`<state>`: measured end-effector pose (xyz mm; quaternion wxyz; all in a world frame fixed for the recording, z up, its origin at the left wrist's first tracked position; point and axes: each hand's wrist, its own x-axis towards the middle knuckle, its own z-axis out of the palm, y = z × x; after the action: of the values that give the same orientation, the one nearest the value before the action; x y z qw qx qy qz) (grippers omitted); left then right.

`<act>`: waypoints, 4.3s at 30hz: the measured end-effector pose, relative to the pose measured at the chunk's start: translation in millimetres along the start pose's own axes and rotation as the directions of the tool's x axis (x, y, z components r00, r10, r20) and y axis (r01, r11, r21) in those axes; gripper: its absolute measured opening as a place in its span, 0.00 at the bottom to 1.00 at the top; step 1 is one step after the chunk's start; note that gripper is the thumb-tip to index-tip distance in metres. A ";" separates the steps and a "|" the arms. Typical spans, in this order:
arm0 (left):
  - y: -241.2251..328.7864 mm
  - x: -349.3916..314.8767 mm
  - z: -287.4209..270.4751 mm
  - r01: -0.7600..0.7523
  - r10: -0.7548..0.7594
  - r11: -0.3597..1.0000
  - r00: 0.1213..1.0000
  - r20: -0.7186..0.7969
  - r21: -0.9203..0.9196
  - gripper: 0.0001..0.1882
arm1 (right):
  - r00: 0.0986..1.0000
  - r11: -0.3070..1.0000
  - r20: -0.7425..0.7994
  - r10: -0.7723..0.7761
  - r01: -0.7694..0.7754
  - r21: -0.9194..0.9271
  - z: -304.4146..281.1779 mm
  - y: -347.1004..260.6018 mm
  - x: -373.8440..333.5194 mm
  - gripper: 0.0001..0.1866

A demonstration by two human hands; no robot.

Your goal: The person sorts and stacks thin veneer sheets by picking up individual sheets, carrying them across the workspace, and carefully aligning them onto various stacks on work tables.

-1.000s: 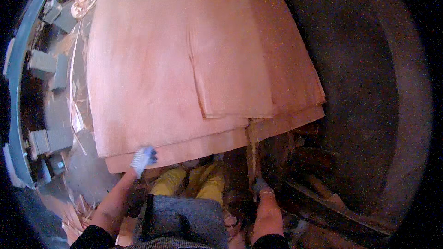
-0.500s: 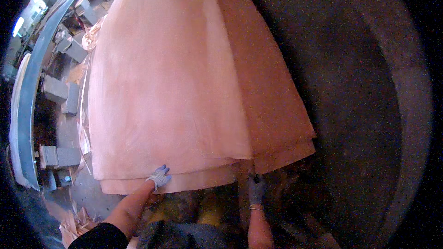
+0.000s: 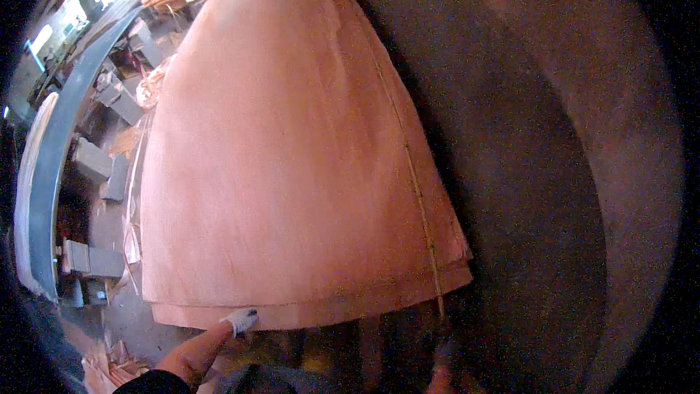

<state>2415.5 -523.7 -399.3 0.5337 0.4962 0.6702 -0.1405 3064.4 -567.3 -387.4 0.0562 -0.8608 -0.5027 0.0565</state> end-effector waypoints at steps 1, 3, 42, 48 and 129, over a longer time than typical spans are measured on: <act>9.7 -32.0 3.6 -0.006 0.007 0.998 1.000 0.015 -0.057 0.24 | 0.999 0.999 0.035 -0.010 0.011 -0.030 -49.0 -57.6 0.3 0.15; 22.1 -64.6 6.5 0.038 -0.034 0.993 0.998 0.043 -0.109 0.23 | 0.986 0.987 0.066 0.151 -0.154 0.049 -88.7 -102.0 -6.9 0.13; -6.0 -49.8 67.4 -0.046 0.025 0.988 0.990 -0.137 -0.150 0.22 | 0.843 0.921 0.478 0.245 -0.356 0.157 -57.9 -102.0 -168.4 0.23; -34.9 -55.5 78.4 -0.149 0.100 0.966 0.968 -0.228 -0.209 0.23 | 0.974 0.858 0.190 0.125 -0.202 0.473 -16.1 -74.6 -178.5 0.19; -78.4 57.0 23.1 -0.301 -0.381 -0.505 0.919 -0.104 -0.809 0.35 | 0.877 0.638 0.464 0.123 -0.428 0.640 -85.9 -278.5 -187.6 0.08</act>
<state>2368.5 -547.6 -483.9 0.5359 -0.2376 0.5545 0.5906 2746.8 -598.3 -252.2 0.2851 -0.8064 -0.2986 0.4234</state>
